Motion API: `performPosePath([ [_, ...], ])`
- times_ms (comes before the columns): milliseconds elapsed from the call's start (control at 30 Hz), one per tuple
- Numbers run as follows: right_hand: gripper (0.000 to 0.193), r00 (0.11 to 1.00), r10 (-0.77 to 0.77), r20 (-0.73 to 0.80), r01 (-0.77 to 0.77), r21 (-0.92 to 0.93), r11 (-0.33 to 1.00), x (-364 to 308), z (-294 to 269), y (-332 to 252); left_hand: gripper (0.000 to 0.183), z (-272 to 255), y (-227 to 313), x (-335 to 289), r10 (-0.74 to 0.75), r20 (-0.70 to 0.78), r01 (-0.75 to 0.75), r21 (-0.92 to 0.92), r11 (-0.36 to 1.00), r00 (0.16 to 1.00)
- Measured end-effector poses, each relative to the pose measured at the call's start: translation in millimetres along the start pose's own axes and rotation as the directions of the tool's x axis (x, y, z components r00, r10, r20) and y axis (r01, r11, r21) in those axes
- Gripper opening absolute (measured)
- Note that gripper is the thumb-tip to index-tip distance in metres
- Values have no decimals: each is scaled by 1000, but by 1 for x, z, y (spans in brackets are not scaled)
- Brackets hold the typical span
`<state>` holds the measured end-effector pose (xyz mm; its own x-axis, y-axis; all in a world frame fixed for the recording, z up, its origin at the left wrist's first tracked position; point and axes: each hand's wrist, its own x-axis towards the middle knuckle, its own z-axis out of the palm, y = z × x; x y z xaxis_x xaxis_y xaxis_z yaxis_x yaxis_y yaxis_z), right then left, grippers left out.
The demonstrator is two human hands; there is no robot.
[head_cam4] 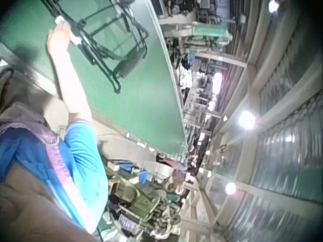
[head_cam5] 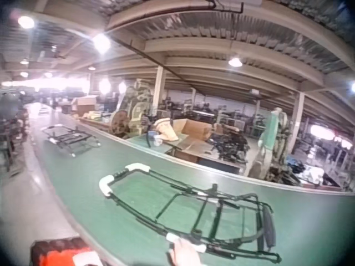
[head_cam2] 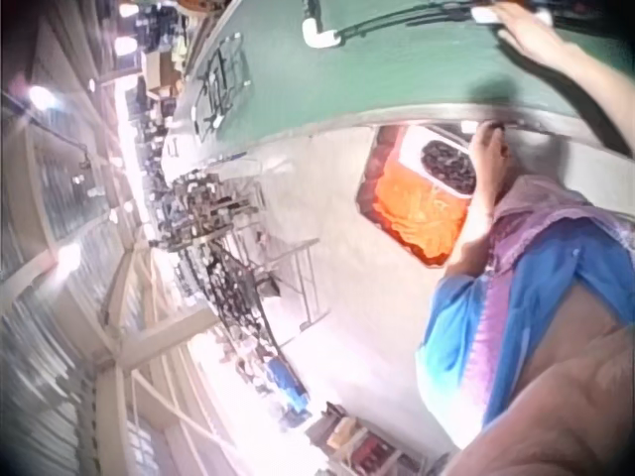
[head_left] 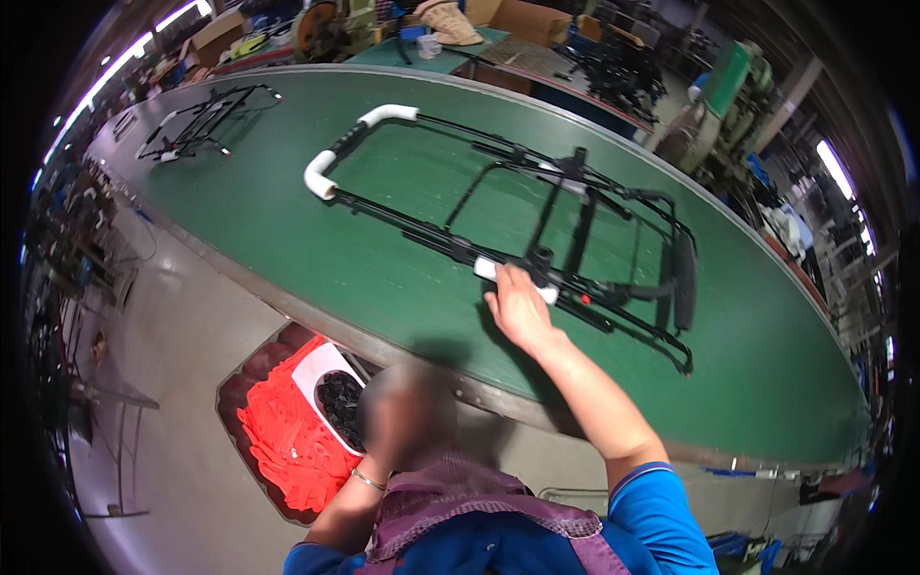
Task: The person assembles bicycle racks by picking up black metal frames from a conveyor belt, positioning them under a press machine, and attaching red plastic clips. The person repeatedly handles frames and clips, aligning parts and operating the press to secure components.
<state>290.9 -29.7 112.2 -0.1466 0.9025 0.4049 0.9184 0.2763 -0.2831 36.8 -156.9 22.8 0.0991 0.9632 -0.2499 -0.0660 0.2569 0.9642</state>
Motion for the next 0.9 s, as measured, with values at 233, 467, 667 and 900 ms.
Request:
performPosePath([
  [233,17,947,103,306,105,-594,798,56,64,59,21,-29,30,49,-143,-69,130,-163,978,987],
  [467,8,940,-132,315,293,-544,786,43,-9,76,22,-52,67,120,-51,-353,-76,-337,938,934],
  [667,32,893,-371,256,450,-460,766,38,-128,54,21,-19,126,131,-7,-307,-122,-400,908,952],
  [900,36,833,-486,263,552,-374,745,33,-199,46,24,17,153,91,99,-152,-170,-581,796,983],
])
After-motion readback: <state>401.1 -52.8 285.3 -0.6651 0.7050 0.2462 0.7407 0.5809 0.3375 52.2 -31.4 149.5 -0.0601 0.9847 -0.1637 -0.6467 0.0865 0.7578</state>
